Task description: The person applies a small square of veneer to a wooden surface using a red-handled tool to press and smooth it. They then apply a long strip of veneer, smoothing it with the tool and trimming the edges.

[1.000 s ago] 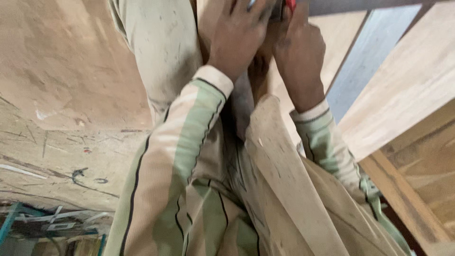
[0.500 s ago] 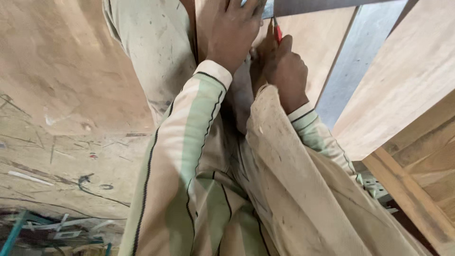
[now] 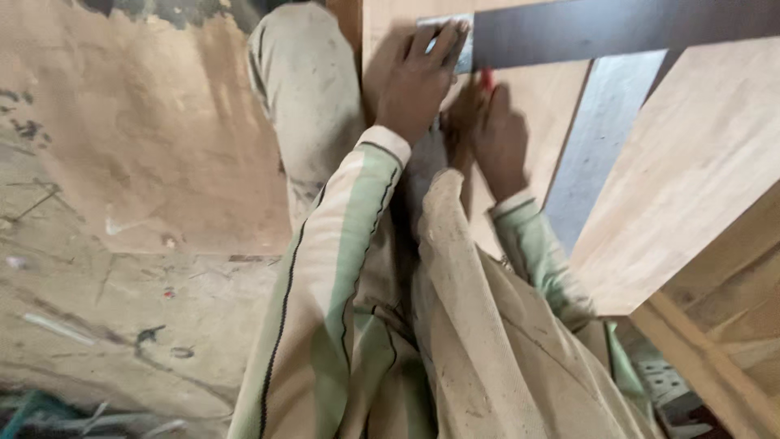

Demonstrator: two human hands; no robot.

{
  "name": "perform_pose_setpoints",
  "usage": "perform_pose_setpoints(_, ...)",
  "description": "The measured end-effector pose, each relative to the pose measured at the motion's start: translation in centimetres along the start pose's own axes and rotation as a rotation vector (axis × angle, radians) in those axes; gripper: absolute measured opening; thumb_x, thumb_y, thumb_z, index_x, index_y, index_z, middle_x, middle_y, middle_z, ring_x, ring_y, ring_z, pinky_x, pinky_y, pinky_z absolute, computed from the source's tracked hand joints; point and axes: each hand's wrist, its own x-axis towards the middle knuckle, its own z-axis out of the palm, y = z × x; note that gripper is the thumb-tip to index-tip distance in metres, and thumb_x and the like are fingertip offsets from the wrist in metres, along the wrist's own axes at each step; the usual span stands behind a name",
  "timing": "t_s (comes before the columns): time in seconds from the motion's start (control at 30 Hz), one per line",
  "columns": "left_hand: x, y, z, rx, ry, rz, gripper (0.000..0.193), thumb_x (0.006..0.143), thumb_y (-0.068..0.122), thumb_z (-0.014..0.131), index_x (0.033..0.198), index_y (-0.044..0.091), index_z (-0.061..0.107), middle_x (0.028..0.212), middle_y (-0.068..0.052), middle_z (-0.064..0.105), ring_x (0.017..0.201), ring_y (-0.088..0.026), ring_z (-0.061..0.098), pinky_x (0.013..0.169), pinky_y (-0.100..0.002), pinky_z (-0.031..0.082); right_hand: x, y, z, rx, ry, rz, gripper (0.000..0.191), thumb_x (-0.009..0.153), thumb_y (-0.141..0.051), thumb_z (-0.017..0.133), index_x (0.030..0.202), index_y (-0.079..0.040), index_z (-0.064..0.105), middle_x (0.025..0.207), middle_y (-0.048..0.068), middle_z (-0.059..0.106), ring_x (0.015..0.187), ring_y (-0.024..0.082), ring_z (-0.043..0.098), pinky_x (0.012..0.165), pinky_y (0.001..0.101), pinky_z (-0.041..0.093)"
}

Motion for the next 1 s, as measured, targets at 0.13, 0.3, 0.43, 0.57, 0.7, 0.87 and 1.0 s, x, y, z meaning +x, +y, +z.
perform_pose_setpoints(0.13,0.0,0.2,-0.1,-0.057,0.02,-0.019,0.064,0.095,0.026,0.07,0.152,0.004,0.051,0.146,-0.005,0.051,0.133,-0.025,0.048,0.11,-0.04,0.046,3.2,0.7,0.5,-0.006,0.071,-0.063,0.02,0.115,-0.024,0.052,0.115,-0.004,0.056,0.07,0.022,0.066,0.06,0.044,0.064,0.052,0.0547,0.047)
perform_pose_setpoints(0.3,-0.2,-0.1,-0.6,0.023,-0.043,-0.002,0.062,0.094,0.015,0.066,0.154,0.006,0.05,0.147,-0.003,0.052,0.134,-0.022,0.049,0.11,-0.037,0.047,4.8,-0.3,0.6,-0.039,0.064,-0.101,0.021,0.115,-0.024,0.053,0.113,-0.003,0.058,0.07,0.021,0.066,0.061,0.043,0.065,0.052,0.0534,0.047)
perform_pose_setpoints(0.43,-0.2,-0.1,-0.6,0.04,-0.018,-0.01,0.062,0.095,0.013,0.065,0.155,0.006,0.049,0.146,-0.004,0.052,0.132,-0.024,0.049,0.108,-0.038,0.047,5.1,-0.9,0.7,-0.056,0.057,-0.11,0.021,0.116,-0.022,0.052,0.115,-0.001,0.056,0.071,0.021,0.067,0.06,0.041,0.067,0.049,0.0509,0.049)
perform_pose_setpoints(0.57,-0.3,0.2,-0.5,0.02,0.027,-0.001,0.062,0.095,0.014,0.066,0.154,0.005,0.05,0.148,-0.004,0.051,0.135,-0.023,0.048,0.109,-0.038,0.047,4.6,-1.6,1.1,-0.122,0.102,-0.062,0.024,0.113,-0.025,0.056,0.112,-0.001,0.054,0.067,0.021,0.067,0.056,0.041,0.066,0.045,0.0498,0.048)
perform_pose_setpoints(0.7,-0.3,0.0,-0.5,-0.046,-0.067,-0.004,0.055,0.098,0.015,0.067,0.151,0.005,0.054,0.146,-0.003,0.052,0.137,-0.022,0.048,0.115,-0.039,0.047,4.0,-1.5,0.7,0.062,0.081,-0.112,0.025,0.113,-0.023,0.055,0.115,0.002,0.051,0.07,0.02,0.068,0.059,0.039,0.067,0.046,0.0475,0.047)
perform_pose_setpoints(0.87,-0.3,0.1,-0.5,-0.045,-0.001,0.015,0.062,0.096,0.014,0.068,0.155,0.002,0.052,0.146,-0.005,0.051,0.136,-0.023,0.048,0.11,-0.04,0.046,4.4,-1.0,0.4,0.109,0.043,-0.1,0.024,0.115,-0.023,0.055,0.112,0.001,0.051,0.069,0.02,0.066,0.057,0.036,0.068,0.045,0.0435,0.05)
perform_pose_setpoints(1.0,-0.1,0.3,-1.1,-0.049,-0.003,0.025,0.064,0.095,0.012,0.067,0.156,0.003,0.05,0.149,-0.006,0.05,0.136,-0.024,0.047,0.112,-0.039,0.045,4.2,-1.4,-0.1,0.061,0.03,-0.071,0.02,0.116,-0.021,0.051,0.112,-0.001,0.053,0.068,0.02,0.066,0.058,0.039,0.066,0.047,0.0481,0.047)
